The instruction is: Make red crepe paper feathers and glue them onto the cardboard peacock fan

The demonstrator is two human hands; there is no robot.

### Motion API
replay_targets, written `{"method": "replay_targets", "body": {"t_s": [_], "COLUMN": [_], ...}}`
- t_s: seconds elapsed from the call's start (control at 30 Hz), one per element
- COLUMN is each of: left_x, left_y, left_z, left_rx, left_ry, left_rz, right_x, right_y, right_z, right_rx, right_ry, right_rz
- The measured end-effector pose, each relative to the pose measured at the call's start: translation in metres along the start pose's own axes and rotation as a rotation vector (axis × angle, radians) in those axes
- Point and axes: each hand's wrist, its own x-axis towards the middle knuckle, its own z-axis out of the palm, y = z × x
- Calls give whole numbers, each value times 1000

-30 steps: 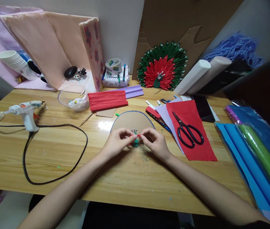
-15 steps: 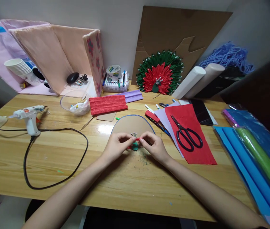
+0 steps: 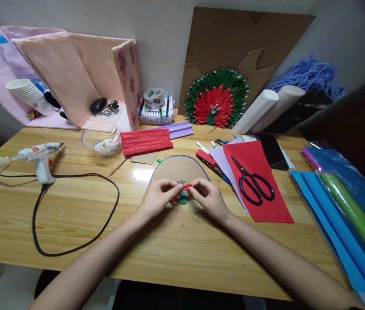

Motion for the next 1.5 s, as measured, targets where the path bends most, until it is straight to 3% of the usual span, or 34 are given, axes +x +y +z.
{"method": "replay_targets", "body": {"t_s": [0.83, 1.5], "left_x": [1, 1], "left_y": [0, -6], "left_z": [-2, 0], "left_rx": [0, 135], "left_ry": [-59, -74], "left_rz": [-58, 118], "right_x": [-1, 0], "right_y": [-1, -4], "right_z": [2, 1], "right_rx": [62, 98], "right_ry": [40, 67], "right_rz": [-60, -36]}}
